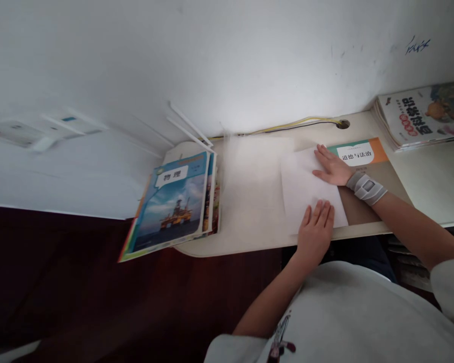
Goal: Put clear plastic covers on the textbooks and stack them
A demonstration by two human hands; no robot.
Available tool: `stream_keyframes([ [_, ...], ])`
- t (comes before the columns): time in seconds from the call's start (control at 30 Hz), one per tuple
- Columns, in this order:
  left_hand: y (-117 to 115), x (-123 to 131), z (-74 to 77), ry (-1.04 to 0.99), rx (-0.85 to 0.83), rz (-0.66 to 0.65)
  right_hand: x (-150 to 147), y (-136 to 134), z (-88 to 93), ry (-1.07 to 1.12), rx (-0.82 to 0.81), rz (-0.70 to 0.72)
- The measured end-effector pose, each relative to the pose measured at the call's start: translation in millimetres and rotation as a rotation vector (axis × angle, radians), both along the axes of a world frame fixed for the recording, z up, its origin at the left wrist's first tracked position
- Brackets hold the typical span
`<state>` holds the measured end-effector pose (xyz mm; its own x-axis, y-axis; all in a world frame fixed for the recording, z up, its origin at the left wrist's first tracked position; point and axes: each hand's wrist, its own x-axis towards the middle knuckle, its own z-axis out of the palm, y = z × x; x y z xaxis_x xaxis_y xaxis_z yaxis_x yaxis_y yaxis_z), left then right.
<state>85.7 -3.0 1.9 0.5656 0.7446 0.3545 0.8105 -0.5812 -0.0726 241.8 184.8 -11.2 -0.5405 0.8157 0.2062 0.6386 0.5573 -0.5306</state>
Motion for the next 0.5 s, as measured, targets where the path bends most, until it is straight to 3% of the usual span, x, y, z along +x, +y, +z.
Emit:
stream_keyframes([
  [0.27,-0.6,1.8,0.1,0.024,-0.003,0.030,-1.7,-3.9,4.8,-0.109,0.014,0.100],
  [0.5,-6.1,2.7,-6.6,0.032,-0.035,0.059,-6.2,-5.9,3.7,-0.128,0.013,0.060],
])
